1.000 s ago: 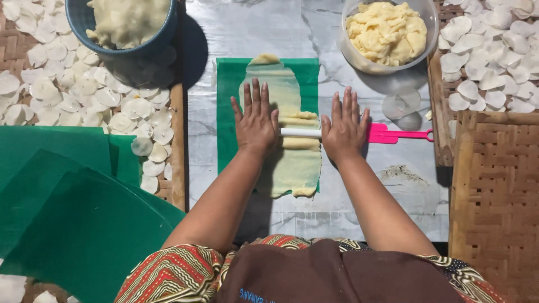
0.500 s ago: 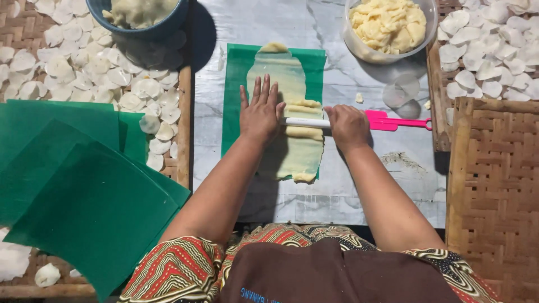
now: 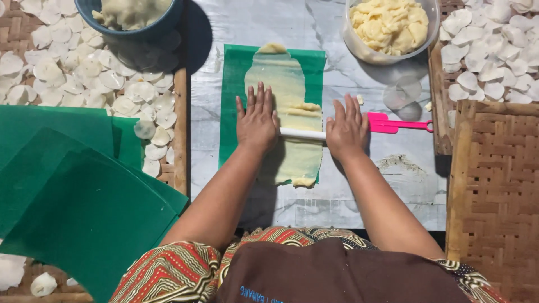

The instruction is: Rolling out small portions of dough into very thin sheets using a rolling pin and a smoothing rod on a mat.

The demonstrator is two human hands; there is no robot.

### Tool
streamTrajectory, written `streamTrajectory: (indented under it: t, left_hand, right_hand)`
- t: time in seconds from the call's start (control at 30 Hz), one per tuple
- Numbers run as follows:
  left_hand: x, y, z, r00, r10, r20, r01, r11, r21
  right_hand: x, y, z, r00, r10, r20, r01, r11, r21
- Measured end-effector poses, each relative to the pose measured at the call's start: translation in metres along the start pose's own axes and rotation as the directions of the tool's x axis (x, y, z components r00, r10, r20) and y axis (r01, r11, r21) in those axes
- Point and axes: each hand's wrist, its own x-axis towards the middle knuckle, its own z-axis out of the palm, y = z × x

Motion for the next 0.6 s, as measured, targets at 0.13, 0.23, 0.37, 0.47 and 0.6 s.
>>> streamTrajectory:
  t: [0.13,0.23,0.37,0.47,0.6]
  left_hand:
    - [0.021,-0.003,-0.014,0.999,0.005,0.047,-0.004,1.0,-0.016]
    - [0.039,-0.004,-0.017,0.999,0.013,0.051,-0.012,0.999,-0.035]
    - [0.055,0.001,-0.033,0.999,-0.043,-0.005,0.042,0.997,-0.066]
    - [0.039,0.005,-0.032,0.998,-0.033,-0.061,0.03,0.998,-0.06]
    - [-0.003,0.0,-0.013,0.988,0.037,-0.149,-0.039,0.999,-0.011]
  right_hand:
    - [0.033,-0.004,-0.006,0.961,0.096,0.26,-0.064,0.99,-0.128]
    - [0.047,-0.008,-0.005,0.966,0.088,0.244,-0.047,0.984,-0.169]
    - [0.06,-0.009,0.0,0.999,-0.037,-0.025,0.034,0.994,-0.102]
    - [0.047,-0.005,0.006,0.989,-0.074,-0.131,0.06,0.992,-0.112]
    - [0.008,0.006,0.025,0.95,-0.09,-0.297,0.064,0.993,-0.097]
